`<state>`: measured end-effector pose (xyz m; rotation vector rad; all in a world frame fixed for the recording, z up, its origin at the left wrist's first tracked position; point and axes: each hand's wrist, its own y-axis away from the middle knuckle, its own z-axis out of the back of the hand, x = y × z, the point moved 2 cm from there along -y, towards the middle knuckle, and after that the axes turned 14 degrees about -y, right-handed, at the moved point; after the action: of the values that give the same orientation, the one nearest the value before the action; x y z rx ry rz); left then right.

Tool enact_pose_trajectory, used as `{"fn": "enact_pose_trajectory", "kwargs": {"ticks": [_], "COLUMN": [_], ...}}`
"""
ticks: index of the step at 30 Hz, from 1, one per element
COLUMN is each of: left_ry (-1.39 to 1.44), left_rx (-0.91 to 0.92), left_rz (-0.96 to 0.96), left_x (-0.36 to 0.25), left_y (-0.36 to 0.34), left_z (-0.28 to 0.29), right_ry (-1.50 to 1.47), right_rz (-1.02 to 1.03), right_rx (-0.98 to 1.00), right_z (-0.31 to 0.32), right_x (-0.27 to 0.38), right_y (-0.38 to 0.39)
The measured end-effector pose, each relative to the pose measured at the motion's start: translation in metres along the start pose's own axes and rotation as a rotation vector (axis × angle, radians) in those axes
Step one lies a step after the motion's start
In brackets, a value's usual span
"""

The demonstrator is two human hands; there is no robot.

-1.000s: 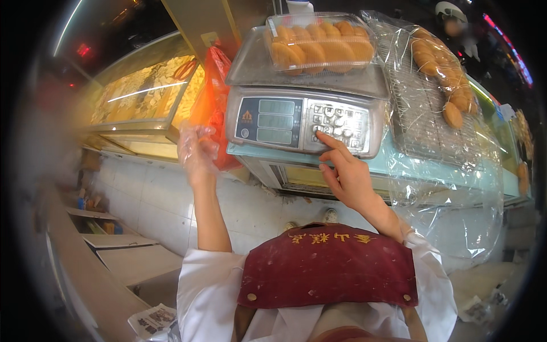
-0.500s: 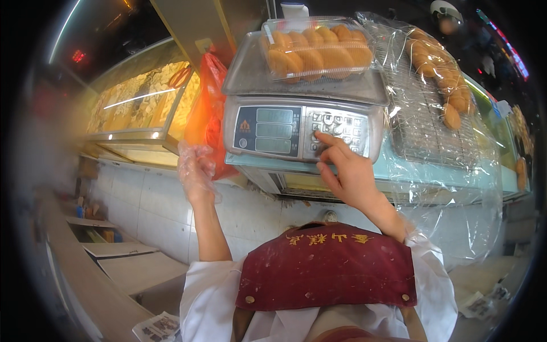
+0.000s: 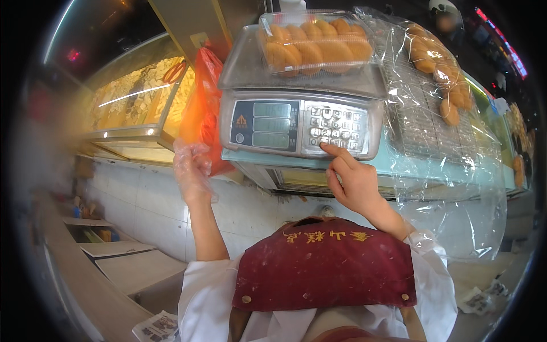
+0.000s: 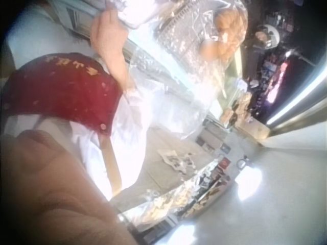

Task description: The person pipes small dollops of dough onto a baking tray using a piping bag, then moves to a display case to pack baked pastries into a plastic container, weighs them, and places them into a branded bag.

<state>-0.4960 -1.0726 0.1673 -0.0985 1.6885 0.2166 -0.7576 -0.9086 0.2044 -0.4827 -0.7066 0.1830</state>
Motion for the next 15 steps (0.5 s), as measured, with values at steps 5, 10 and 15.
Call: {"fn": "enact_pose_trajectory", "kwargs": {"ticks": [5,10,15], "left_ry": [0.019,0.004,-0.002], "left_rx": [0.015,0.049,0.088], "left_rz": [0.024,0.007,0.054], "left_x": [-0.004,0.004,0.005], "left_y": [0.003,-0.001,-0.001], "left_z": [-0.003,0.0,0.01], "right_ry": [-0.008,0.12,-0.088], "right_rz": [-0.024,-0.085,0.273], "right_rx": [-0.087,-0.148,-0.132], "right_z": [0.011,0.017,0.021], "right_x": [-0.007,-0.012,-0.002], "right_y": [-0.013,-0.033,-0.015]}}
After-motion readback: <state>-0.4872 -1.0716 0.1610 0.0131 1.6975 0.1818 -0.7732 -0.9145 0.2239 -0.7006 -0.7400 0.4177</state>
